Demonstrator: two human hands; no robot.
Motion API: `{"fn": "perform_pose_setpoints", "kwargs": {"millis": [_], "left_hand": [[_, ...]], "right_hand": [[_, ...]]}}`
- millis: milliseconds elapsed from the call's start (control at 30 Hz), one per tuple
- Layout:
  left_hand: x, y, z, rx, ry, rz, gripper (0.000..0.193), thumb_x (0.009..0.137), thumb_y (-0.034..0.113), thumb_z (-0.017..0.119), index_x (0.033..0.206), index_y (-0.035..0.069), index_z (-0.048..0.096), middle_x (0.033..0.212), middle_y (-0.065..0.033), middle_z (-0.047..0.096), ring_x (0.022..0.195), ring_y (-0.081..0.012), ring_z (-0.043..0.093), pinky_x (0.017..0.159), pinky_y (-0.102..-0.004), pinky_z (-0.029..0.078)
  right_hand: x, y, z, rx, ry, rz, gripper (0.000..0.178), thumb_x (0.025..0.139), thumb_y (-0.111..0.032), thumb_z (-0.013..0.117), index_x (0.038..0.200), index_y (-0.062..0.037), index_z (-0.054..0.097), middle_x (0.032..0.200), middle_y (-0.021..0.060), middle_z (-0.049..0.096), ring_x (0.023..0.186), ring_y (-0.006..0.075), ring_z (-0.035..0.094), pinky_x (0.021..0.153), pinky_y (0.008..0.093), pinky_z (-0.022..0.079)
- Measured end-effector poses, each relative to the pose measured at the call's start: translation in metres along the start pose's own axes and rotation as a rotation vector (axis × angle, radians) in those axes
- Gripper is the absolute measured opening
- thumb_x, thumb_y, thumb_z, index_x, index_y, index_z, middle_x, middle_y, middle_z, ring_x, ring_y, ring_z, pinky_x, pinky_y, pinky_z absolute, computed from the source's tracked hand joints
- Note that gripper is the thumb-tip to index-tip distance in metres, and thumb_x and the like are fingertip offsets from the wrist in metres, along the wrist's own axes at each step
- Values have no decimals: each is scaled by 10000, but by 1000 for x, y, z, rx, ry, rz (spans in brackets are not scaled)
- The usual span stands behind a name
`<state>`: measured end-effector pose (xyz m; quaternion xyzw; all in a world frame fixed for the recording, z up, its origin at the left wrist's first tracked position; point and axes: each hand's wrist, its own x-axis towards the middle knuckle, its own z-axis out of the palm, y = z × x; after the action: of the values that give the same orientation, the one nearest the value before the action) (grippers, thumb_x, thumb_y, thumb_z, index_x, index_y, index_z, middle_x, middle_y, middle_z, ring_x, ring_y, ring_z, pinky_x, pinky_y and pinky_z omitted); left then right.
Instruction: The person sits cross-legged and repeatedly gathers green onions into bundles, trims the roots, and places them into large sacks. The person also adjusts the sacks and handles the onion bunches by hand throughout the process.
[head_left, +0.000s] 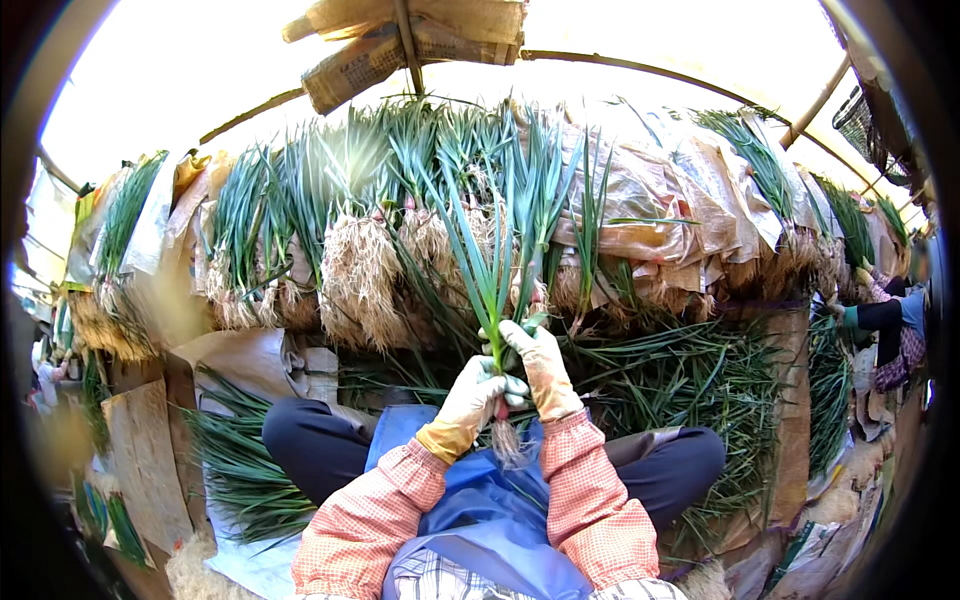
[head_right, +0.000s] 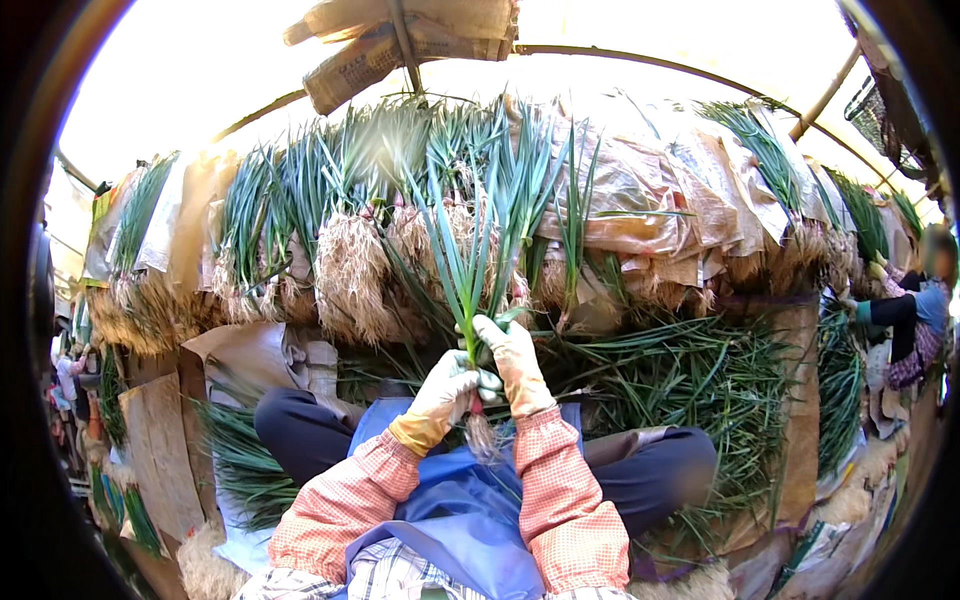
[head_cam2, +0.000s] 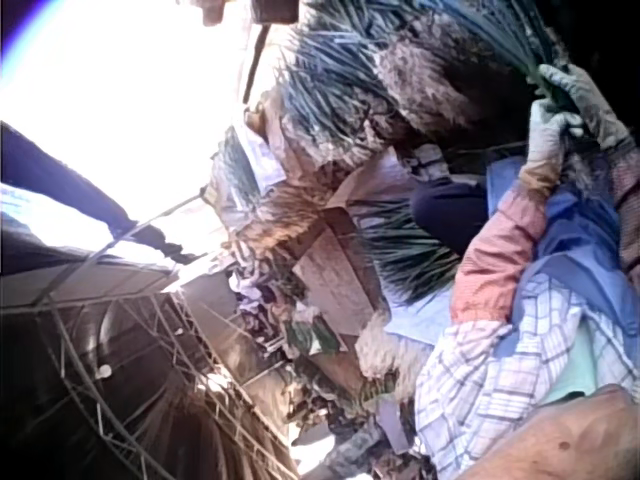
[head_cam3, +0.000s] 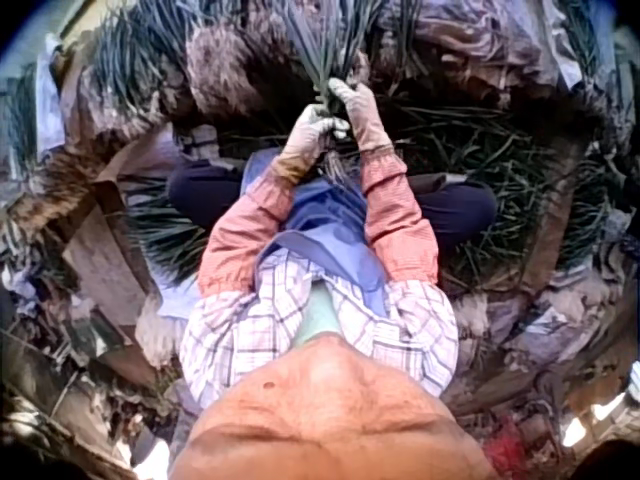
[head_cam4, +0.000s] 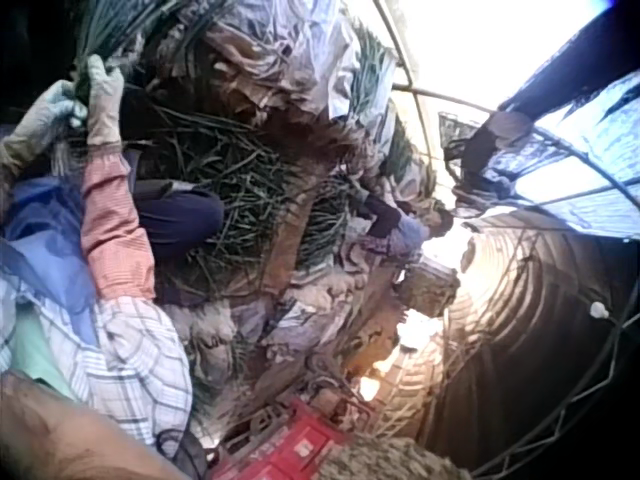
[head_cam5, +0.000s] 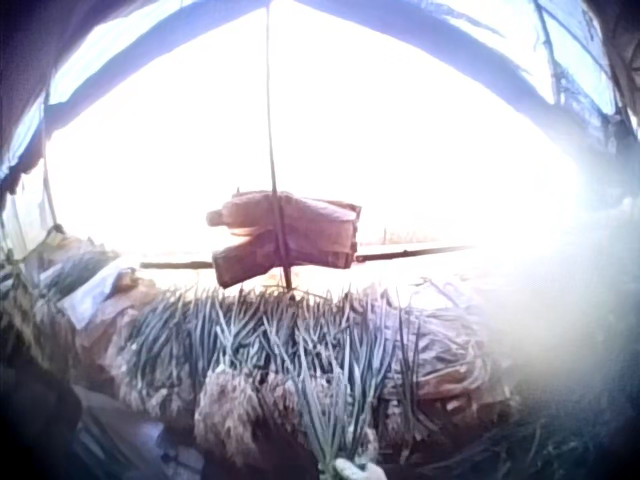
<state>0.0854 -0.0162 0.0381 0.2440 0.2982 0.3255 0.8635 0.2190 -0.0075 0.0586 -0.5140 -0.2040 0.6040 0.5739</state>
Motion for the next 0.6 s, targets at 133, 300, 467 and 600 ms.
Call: {"fn": "perform_pose_setpoints", "kwargs": {"millis": [133, 300, 467, 600], "left_hand": [[15, -2, 11, 135, 145, 227, 225, 921, -51, 441, 1138, 3, 417, 839, -121, 614, 670, -154, 598, 615, -278, 521], [9, 24, 10, 89, 175, 406, 280, 921, -52, 428, 1197, -12, 457, 791, -107, 598, 631, -147, 578, 606, -289, 537], [5, 35, 17, -48, 9, 286, 351, 920, 101, 561, 1231, -22, 452, 737, -82, 551, 600, -160, 520, 609, -356, 497], [12, 37, 8, -161, -118, 148, 366, 920, 172, 579, 1228, -7, 493, 669, -30, 524, 527, -131, 469, 530, -304, 442]], "right_hand": [[-3, 4, 4, 528, 37, 7, 330, 966, -265, 495, 1076, 12, 637, 890, 63, 659, 698, 132, 606, 599, 248, 484], [13, -18, -15, 1087, -134, -144, 289, 972, -276, 498, 1025, -14, 609, 717, 24, 604, 496, 76, 442, 441, 226, 361], [56, -77, -26, -164, 229, -269, 239, 880, -283, 598, 958, -64, 653, 622, -27, 576, 444, 51, 440, 399, 231, 344], [107, -26, -39, -846, 280, -56, 276, 761, -293, 704, 898, -61, 646, 734, 104, 663, 638, 199, 629, 657, 353, 497]]}}
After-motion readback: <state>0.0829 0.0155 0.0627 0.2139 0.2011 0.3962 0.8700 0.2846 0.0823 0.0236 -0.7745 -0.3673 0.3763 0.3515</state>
